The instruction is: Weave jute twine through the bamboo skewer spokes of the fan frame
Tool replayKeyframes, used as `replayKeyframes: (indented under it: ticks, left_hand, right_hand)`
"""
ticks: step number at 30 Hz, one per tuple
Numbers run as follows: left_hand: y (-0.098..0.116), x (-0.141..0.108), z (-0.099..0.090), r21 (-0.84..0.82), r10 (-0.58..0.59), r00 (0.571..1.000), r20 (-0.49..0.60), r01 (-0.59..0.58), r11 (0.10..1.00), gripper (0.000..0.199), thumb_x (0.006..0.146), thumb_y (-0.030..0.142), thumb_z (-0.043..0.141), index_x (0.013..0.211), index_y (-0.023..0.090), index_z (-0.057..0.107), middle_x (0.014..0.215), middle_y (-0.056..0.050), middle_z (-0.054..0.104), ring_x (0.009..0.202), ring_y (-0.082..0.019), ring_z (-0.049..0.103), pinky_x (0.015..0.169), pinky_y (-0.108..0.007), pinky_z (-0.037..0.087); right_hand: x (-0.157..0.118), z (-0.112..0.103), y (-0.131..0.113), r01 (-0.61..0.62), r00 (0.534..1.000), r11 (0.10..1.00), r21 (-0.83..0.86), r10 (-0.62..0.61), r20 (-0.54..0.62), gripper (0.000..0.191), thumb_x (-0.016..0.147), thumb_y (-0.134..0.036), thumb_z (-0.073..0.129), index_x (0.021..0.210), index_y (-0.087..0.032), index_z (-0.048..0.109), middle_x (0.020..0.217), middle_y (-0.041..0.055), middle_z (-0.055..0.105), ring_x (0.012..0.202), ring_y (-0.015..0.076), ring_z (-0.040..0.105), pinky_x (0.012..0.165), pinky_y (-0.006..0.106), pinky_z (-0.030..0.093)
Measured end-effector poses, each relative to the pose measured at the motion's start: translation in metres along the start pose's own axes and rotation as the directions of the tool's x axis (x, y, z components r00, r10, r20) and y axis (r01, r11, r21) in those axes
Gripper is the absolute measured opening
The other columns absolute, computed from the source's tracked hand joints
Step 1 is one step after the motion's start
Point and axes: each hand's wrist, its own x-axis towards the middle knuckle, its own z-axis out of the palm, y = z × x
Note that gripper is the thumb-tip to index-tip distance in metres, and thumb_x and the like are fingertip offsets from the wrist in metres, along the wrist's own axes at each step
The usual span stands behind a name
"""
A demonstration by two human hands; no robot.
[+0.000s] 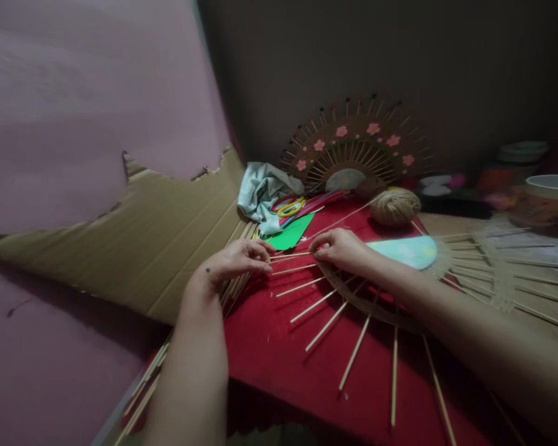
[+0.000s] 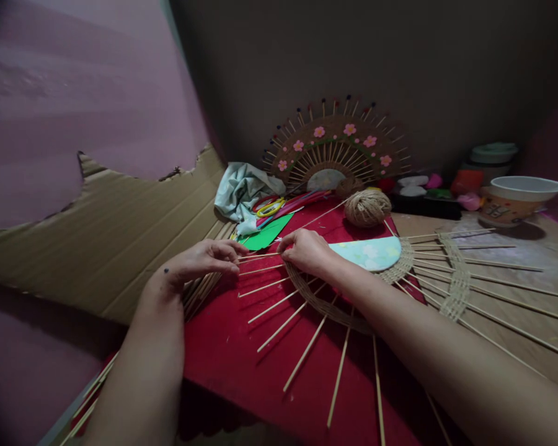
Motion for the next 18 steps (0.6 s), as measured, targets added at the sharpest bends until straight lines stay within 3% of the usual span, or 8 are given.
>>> replayKeyframes:
  ticks: [6, 10, 18]
  left_hand:
    - [0.002, -0.001, 0.000, 0.050, 0.049, 0.994, -0.096, -0.044, 0.998, 0.021, 0.066, 0.033, 0.070, 0.063, 0.014, 0.064, 0.115, -0.010, 0.059, 0.102, -0.022, 0.056, 0.093, -0.038, 0.042]
    - [0.015, -0.005, 0.004, -0.018, 0.157, 0.980, -0.125, -0.160, 0.987, 0.021, 0.070, 0.031, 0.070, 0.062, 0.014, 0.063, 0.119, -0.010, 0.057, 0.111, -0.022, 0.053, 0.099, -0.037, 0.038]
    - [0.043, 0.010, 0.041, -0.063, 0.415, 0.899, -0.140, -0.426, 0.903, 0.008, 0.076, 0.024, 0.068, 0.073, 0.017, 0.069, 0.129, -0.006, 0.052, 0.123, -0.021, 0.046, 0.108, -0.036, 0.033]
  right_hand:
    - [0.000, 0.003, 0.001, 0.001, 1.000, 1.000, -0.020, -0.001, 0.019, 0.022, 0.067, -0.023, 0.061, 0.082, -0.025, 0.076, 0.068, 0.0007, 0.066, 0.063, 0.0151, 0.055, 0.057, 0.025, 0.039]
    - [-0.002, 0.004, -0.001, -0.008, 0.999, 0.999, -0.043, 0.009, 0.037, 0.020, 0.068, -0.024, 0.062, 0.082, -0.026, 0.076, 0.067, 0.0001, 0.065, 0.063, 0.0151, 0.055, 0.057, 0.025, 0.037]
    - [-0.005, 0.013, -0.006, 0.027, 0.999, 0.997, -0.067, -0.024, 0.043, 0.017, 0.073, -0.026, 0.062, 0.085, -0.024, 0.075, 0.068, 0.0003, 0.067, 0.068, 0.0159, 0.057, 0.062, 0.025, 0.037]
